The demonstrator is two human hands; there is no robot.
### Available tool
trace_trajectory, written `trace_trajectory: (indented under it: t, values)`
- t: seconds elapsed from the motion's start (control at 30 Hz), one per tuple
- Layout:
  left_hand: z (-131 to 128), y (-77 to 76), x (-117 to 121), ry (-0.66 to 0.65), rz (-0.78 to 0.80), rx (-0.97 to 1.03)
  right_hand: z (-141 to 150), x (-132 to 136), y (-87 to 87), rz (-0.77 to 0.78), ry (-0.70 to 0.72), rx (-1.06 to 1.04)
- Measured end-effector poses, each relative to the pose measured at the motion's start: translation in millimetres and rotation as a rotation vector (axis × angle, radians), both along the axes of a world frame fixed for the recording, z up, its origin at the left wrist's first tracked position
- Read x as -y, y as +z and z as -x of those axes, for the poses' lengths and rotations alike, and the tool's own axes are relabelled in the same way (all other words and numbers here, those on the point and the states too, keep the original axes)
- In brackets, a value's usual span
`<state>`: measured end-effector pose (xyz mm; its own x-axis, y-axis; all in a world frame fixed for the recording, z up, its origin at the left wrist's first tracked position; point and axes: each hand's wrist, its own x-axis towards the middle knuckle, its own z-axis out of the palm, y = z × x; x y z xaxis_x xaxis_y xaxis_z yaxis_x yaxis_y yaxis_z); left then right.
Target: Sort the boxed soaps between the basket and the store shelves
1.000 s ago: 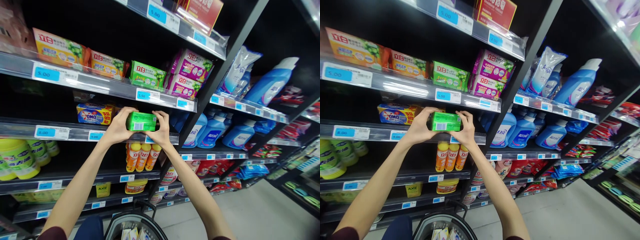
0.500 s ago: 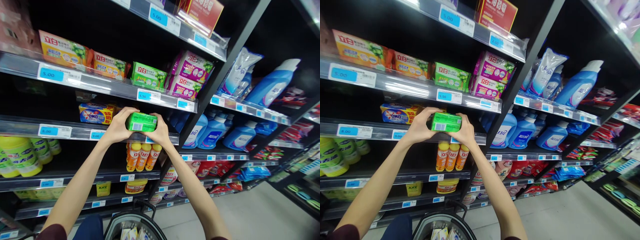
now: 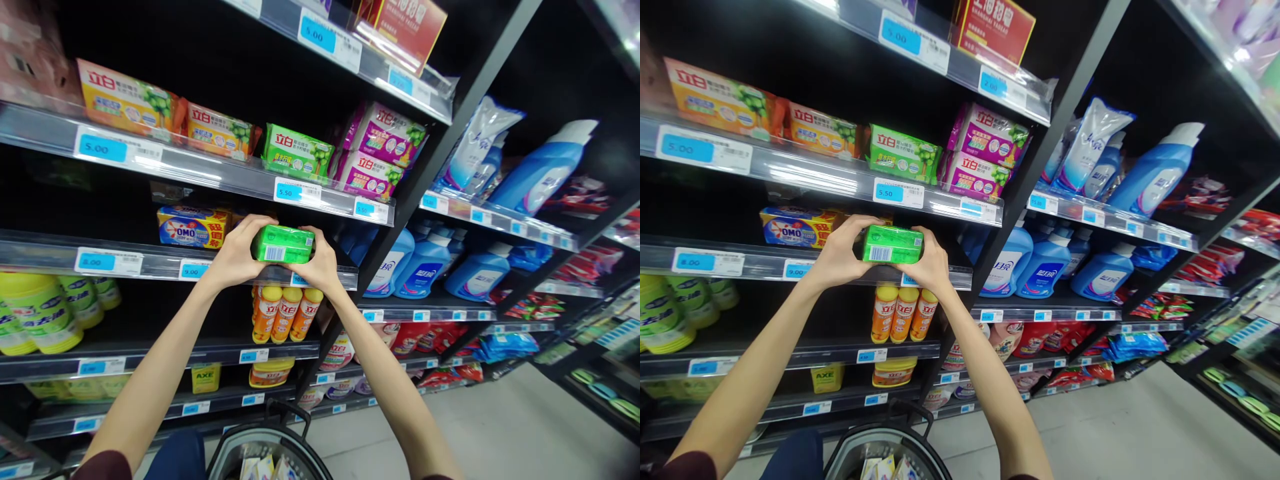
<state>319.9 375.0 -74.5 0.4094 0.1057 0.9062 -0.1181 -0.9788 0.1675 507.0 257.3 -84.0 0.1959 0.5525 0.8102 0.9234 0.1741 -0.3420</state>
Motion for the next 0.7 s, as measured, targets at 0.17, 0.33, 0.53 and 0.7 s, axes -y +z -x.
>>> trace_trajectory:
  t: [0.17, 0.33, 0.53, 0.7]
  values:
    - [0.4, 0.8, 0.8, -0.022, -0.018, 0.023, 0.5, 0.5, 0.5, 0.005, -0.015, 0.019]
    - [-0.5, 0.3, -0.2, -0.018, -0.020, 0.029, 0.0, 0.4, 0.7, 0.021, -0.027, 0.028]
    - [-2.4, -1.9, -2.5, -0.020, -0.048, 0.044, -3.2, -1.1, -1.9, 0.023, 0.003, 0.006]
    - [-3.4, -6.9, -2.0, -0.040, -0.119, 0.069, -0.5, 0.3, -5.1, -0.070, 0.119, -0.114]
